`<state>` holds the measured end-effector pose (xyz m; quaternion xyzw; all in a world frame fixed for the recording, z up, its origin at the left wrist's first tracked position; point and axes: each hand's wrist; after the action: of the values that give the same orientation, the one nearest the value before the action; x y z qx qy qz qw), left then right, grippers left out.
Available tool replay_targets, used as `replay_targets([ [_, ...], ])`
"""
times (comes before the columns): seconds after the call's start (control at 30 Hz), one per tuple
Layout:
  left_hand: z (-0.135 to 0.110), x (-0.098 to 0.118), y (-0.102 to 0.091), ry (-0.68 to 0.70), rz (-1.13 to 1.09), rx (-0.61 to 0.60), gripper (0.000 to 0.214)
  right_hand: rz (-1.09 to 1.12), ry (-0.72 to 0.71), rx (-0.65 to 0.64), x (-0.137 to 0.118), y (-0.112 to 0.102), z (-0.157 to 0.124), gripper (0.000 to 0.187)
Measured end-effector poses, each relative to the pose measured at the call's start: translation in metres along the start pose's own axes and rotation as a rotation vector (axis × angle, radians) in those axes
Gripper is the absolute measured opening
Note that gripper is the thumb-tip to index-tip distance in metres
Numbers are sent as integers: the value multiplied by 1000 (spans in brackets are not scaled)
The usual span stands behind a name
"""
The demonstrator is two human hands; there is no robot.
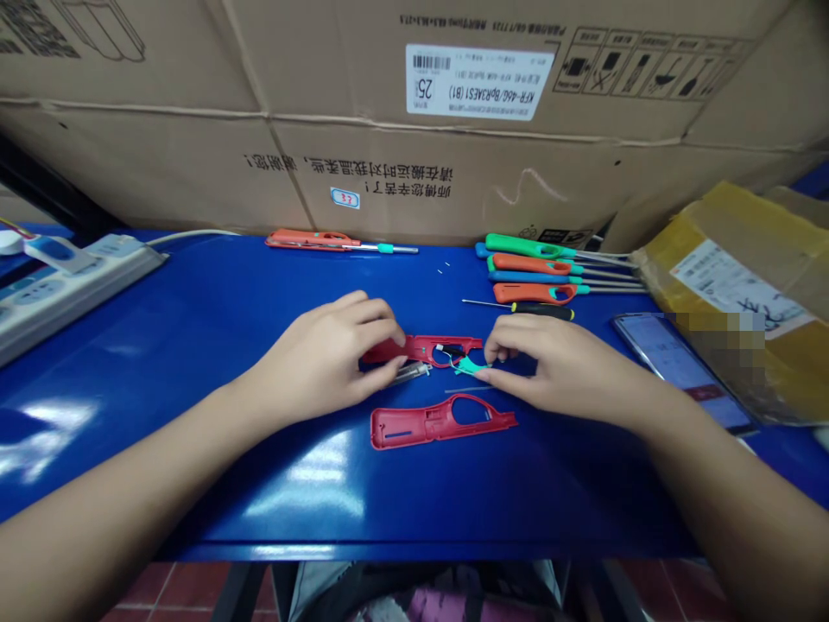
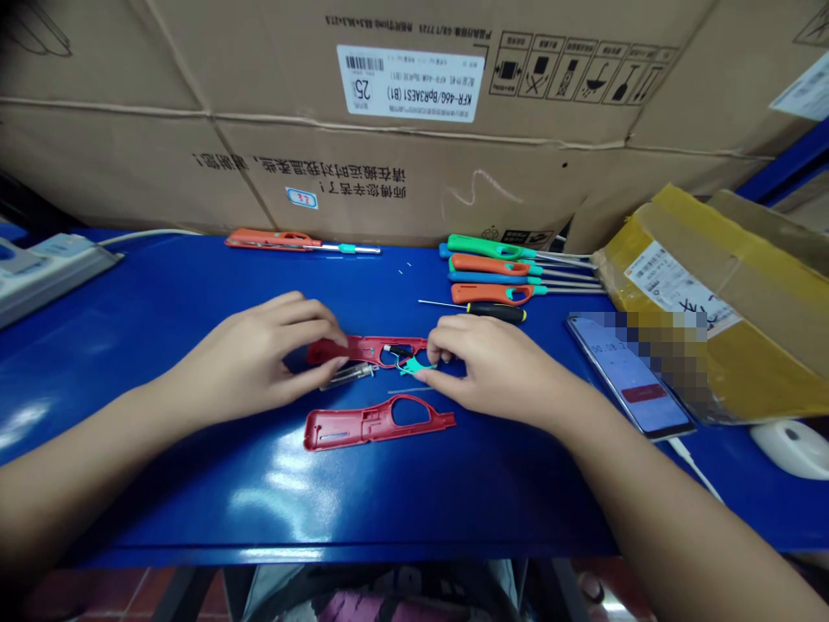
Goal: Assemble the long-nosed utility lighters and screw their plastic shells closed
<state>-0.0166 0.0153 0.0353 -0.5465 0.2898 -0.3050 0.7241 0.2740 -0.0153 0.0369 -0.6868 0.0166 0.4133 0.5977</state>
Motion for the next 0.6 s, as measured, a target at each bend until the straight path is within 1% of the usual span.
replay_targets([
  [0.1,1,-7,6,-40,21,-51,18,-16,-75,44,-1,17,5,19],
  [0.2,2,-12,11,-64,-67,-111,19,-50,-125,48,2,24,7,12],
  [0.3,2,-14,14,-98,-130,-128,20,-70,-130,13,3,21,6,5],
  [0.43,2,-16,17,-137,-135,-131,22,-53,-138,0,3,14,5,6],
  [0.6,4,-17,23,-171,-101,-78,25,-9,-143,-24,1,12,4,5],
])
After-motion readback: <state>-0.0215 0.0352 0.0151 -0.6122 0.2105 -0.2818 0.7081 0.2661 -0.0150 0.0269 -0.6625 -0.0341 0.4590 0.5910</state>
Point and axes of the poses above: each hand's wrist, its own z-axis towards the middle knuckle, its own y-axis out of the palm, x = y × z, and after that the axes turned 15 degrees about z, right-handed
